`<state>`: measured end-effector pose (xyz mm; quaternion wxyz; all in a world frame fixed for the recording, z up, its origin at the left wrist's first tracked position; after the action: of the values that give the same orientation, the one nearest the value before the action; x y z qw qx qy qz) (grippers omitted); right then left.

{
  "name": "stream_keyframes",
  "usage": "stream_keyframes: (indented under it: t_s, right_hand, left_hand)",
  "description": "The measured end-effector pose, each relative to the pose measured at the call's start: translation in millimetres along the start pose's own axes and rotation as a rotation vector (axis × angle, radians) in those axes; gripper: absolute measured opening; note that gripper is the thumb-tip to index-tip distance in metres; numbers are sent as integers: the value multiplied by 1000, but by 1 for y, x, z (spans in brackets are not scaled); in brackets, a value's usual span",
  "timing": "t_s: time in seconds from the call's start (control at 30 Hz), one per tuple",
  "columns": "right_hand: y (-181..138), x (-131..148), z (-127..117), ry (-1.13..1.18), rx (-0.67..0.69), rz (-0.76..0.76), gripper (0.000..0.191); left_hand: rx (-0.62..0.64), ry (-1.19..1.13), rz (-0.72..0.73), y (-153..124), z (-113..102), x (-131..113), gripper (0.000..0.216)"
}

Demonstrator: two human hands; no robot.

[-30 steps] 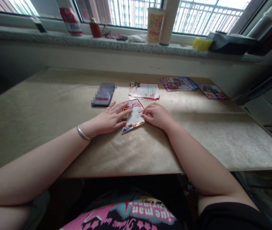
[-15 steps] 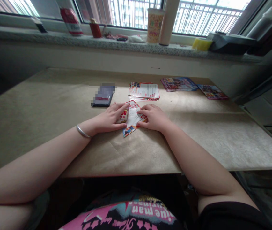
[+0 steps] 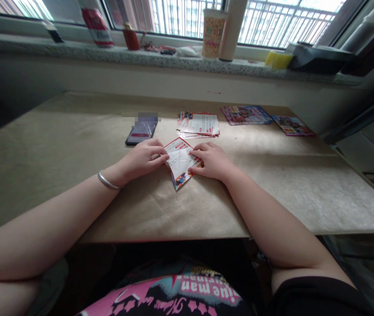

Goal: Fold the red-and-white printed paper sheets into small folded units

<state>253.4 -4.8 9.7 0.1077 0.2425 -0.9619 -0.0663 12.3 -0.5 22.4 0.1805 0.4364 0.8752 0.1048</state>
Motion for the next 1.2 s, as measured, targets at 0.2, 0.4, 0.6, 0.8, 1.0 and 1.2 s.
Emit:
stream_keyframes:
  t_s: [0.2,0.4,0.6,0.8,1.0,1.2]
  right_hand:
    - [-1,-2,-2,-50,-2,11,57]
    - [-2,-7,-6,-63,1,29,54]
    - [-4,-14,-6,1,-72,61,63]
    - [-3,-7,-6,160,-56,-167,32]
    - [-5,-6,-8,179,61,-138,40]
    - [-5,-12,-10,129,62,-144,33]
  left_hand:
    - [112,175,51,-6,-12,-9,35]
    - [183,265,257,-12,-18,-3,25]
    - [246,324,240,-15,-18,2,24]
    - [249,312,213,-15,-18,5,28]
    - [251,254,194,-16,-25,7,26]
    - [247,233,157,-16,-26,12,20]
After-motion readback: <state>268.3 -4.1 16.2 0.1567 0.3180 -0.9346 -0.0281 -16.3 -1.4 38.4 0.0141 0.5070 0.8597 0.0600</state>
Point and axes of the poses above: each hand's wrist, its own y-axis towards the middle knuckle, its own z-axis out of the palm, x = y × z, the point moved 2 cm from there along y, towards the middle knuckle, and after that the axes turned 11 degrees about z, right-handed, at the moved point
